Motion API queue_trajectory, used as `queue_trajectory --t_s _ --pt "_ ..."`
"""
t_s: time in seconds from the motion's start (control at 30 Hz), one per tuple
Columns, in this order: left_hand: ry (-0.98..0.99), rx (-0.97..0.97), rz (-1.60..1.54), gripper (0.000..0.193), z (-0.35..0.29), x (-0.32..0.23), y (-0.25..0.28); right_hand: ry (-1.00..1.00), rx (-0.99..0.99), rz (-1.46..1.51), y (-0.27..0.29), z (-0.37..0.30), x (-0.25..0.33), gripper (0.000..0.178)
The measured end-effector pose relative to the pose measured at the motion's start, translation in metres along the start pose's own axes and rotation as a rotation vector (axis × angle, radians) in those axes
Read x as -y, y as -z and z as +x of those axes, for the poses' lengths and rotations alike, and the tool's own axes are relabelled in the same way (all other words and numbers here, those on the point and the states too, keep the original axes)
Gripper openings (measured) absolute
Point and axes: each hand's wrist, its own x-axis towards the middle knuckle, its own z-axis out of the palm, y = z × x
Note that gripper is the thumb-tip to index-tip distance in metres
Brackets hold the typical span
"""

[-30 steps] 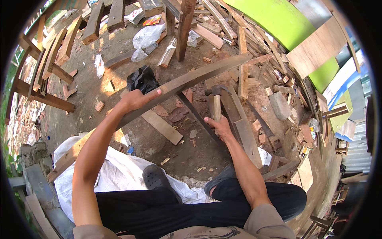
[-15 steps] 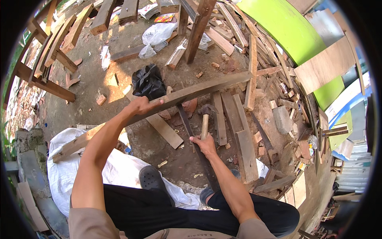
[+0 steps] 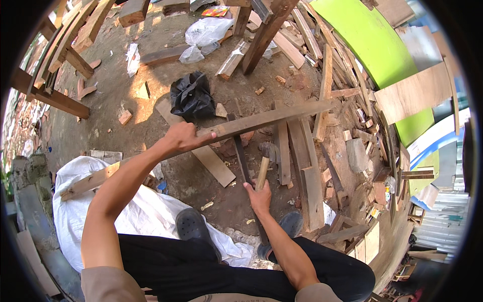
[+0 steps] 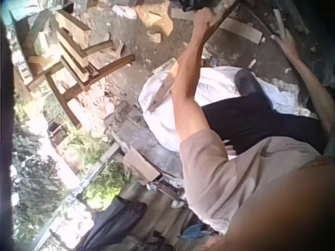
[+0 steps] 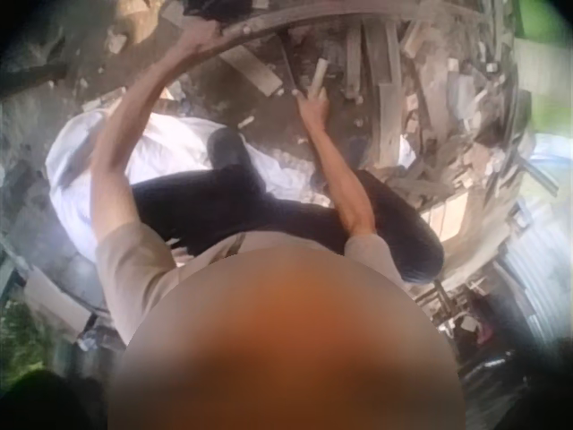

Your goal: The person sits on the ground and repeatedly strikes a long wooden plank with a hammer to break it into smaller pieces. They reposition the plank several times and continue hammering until it splits, then handle the resulting fragments.

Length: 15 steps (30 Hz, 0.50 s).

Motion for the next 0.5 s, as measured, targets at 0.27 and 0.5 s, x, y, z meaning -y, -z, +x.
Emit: queue_trajectory --t_s 0.27,0.5 --pt "0.024 0.047 -0.08 0.107 0.018 -0.006 -0.017 -0.146 0.05 -0.128 0.013 0.013 -0.022 0.046" --pt "0.169 0.355 -0.185 0.121 0.04 -0.003 -0.018 0.164 0.003 -0.241 0.051 0.026 0.019 0.046"
